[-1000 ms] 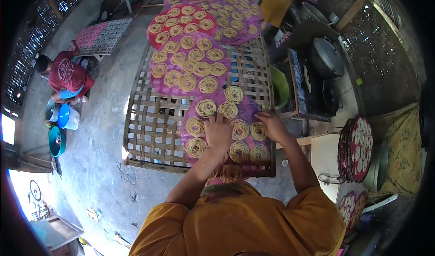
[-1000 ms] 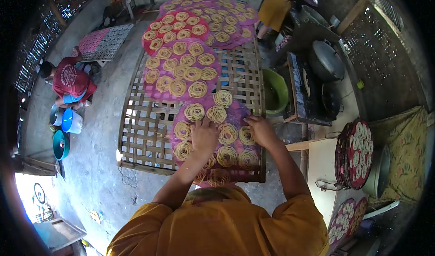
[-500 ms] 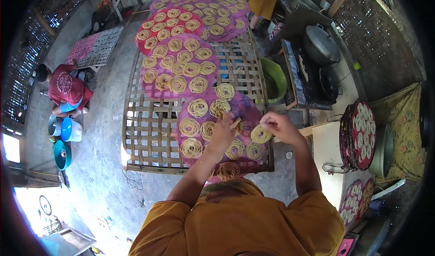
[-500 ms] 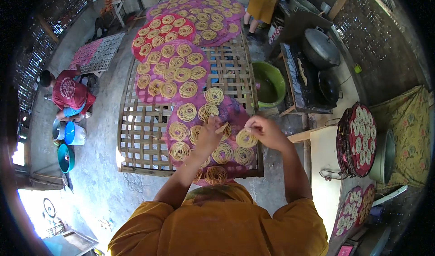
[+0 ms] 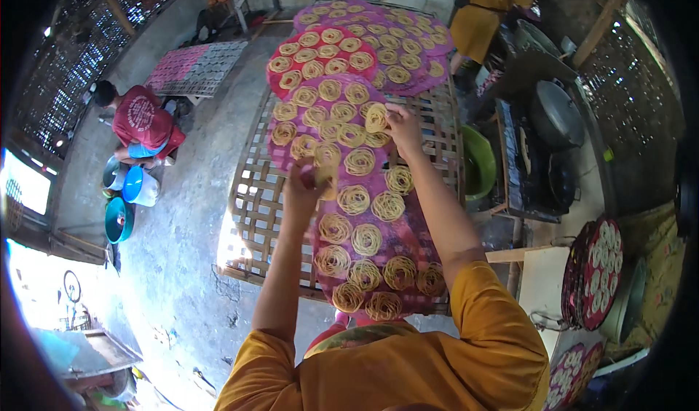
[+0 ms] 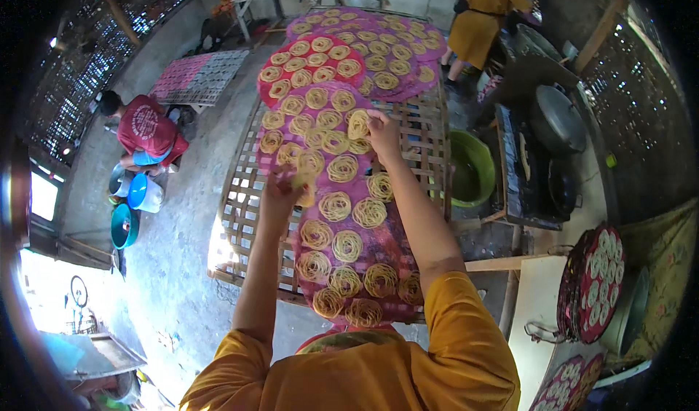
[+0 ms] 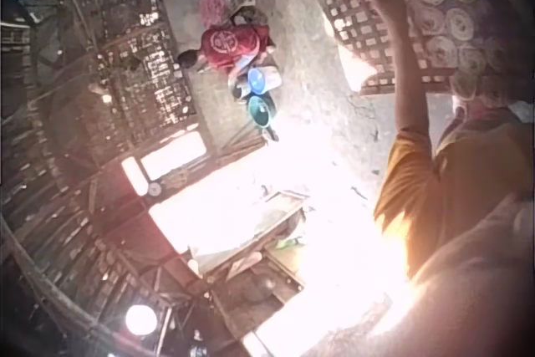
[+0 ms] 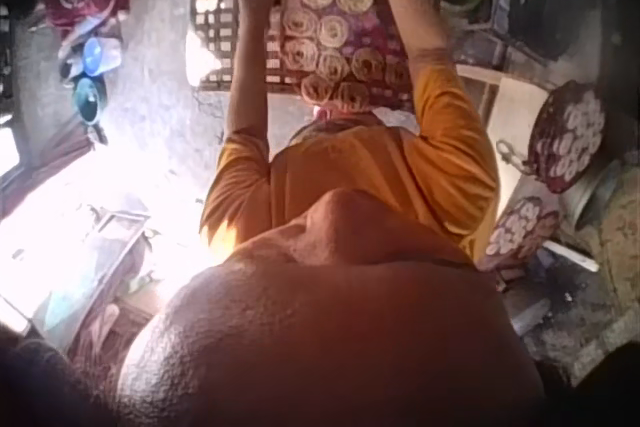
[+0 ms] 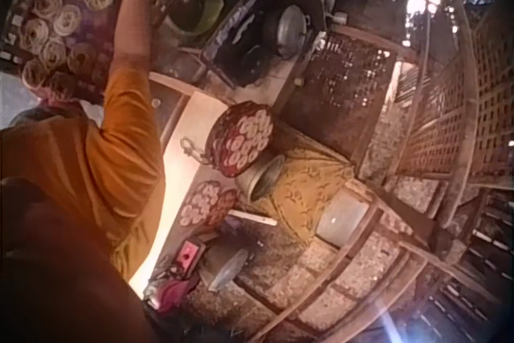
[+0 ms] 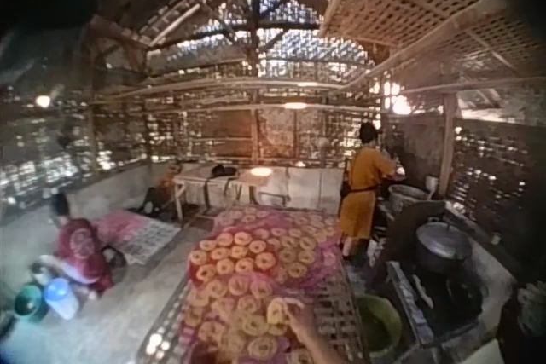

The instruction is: The person picks up individual circular fried snacks from a pink paper and places them onto a large wooden rack, handling each snack by hand.

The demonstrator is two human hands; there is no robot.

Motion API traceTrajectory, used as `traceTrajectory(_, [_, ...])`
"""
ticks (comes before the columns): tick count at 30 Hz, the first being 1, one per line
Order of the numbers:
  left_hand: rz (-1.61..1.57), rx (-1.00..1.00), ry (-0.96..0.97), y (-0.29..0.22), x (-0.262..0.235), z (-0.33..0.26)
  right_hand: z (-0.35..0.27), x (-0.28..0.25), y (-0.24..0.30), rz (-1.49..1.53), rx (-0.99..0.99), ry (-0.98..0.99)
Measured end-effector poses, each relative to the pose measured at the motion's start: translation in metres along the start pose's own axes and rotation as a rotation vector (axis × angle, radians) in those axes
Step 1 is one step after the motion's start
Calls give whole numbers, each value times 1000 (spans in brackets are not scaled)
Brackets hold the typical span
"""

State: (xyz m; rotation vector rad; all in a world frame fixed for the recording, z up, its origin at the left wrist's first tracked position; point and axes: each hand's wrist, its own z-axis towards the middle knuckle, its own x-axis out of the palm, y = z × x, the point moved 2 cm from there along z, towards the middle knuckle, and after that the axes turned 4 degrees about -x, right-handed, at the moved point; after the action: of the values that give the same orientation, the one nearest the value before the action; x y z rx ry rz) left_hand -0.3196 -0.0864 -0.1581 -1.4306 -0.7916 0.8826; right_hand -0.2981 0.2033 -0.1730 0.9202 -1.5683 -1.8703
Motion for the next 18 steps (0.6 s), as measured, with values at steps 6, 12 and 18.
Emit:
traceTrajectory(6, [-327,-38,-168,22,-41,101,-31,-7,-1,-389,-400,-11])
traceTrajectory(12, [-62,38,-274,53,-84,139,-115,-85,16,-304,-284,73])
traceTrajectory(18, [447,49,11,-11,-8,24,-252,-144,15,-506,62,350])
